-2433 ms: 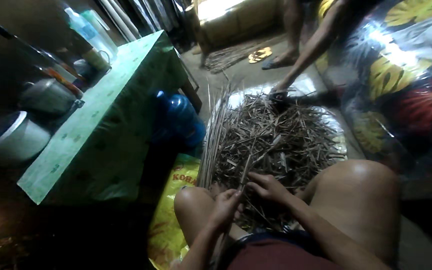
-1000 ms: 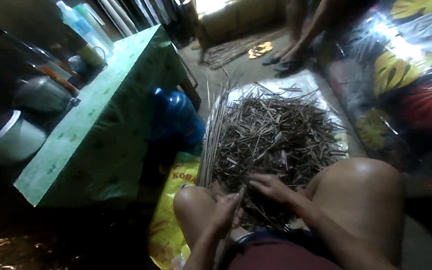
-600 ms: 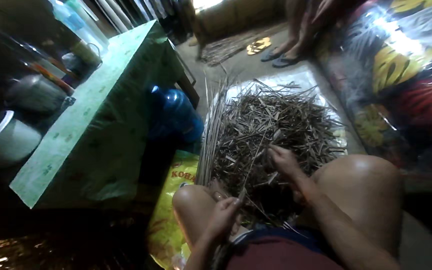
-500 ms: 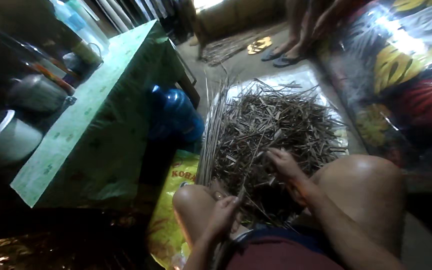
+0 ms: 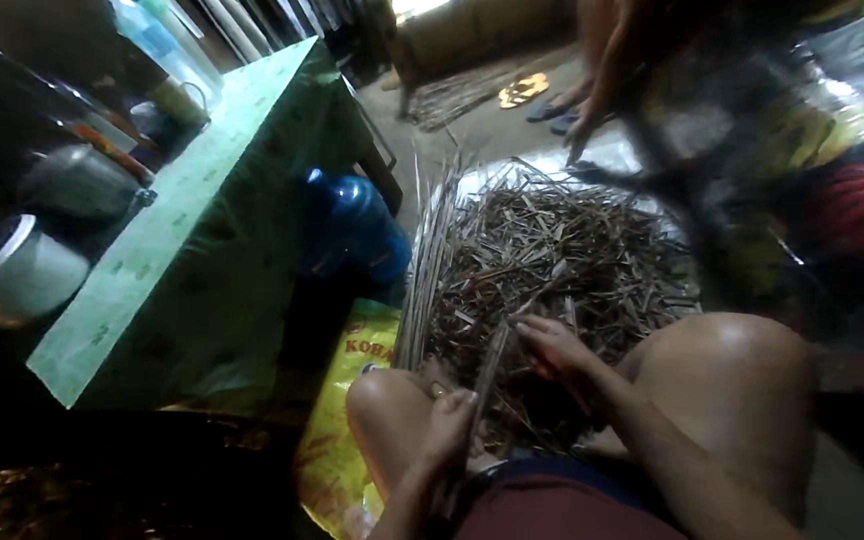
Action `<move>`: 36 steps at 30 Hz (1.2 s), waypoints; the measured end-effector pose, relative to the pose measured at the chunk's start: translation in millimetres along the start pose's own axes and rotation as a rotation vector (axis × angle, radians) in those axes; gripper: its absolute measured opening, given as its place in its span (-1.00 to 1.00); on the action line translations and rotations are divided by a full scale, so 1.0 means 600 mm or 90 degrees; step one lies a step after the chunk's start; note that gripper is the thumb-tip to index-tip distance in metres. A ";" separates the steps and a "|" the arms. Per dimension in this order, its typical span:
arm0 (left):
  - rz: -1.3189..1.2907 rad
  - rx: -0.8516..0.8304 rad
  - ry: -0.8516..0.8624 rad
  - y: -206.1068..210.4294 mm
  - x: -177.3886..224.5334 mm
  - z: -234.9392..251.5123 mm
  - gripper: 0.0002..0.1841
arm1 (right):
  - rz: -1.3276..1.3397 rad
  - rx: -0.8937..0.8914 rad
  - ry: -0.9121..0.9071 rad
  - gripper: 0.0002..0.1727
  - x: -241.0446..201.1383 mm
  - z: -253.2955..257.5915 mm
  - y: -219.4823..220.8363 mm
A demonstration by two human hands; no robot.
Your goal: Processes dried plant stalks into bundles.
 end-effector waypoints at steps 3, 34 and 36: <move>0.083 0.068 0.058 0.011 0.017 0.014 -0.72 | 0.111 -0.087 0.033 -0.67 0.009 -0.026 0.038; -0.074 -0.013 -0.028 0.022 0.019 -0.003 -0.73 | -0.329 0.186 -0.207 -0.54 -0.002 0.032 -0.040; -0.099 -0.013 -0.021 0.015 0.014 -0.006 -0.71 | -0.300 0.217 -0.184 -0.53 -0.010 0.034 -0.065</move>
Point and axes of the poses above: each hand's wrist, its own z-axis towards the middle knuckle, its own y-axis out of the palm, x = y × z, the point moved 4 cm from there along z, towards the middle knuckle, and after that the axes turned 8 degrees about -x, right-handed, at the moved point
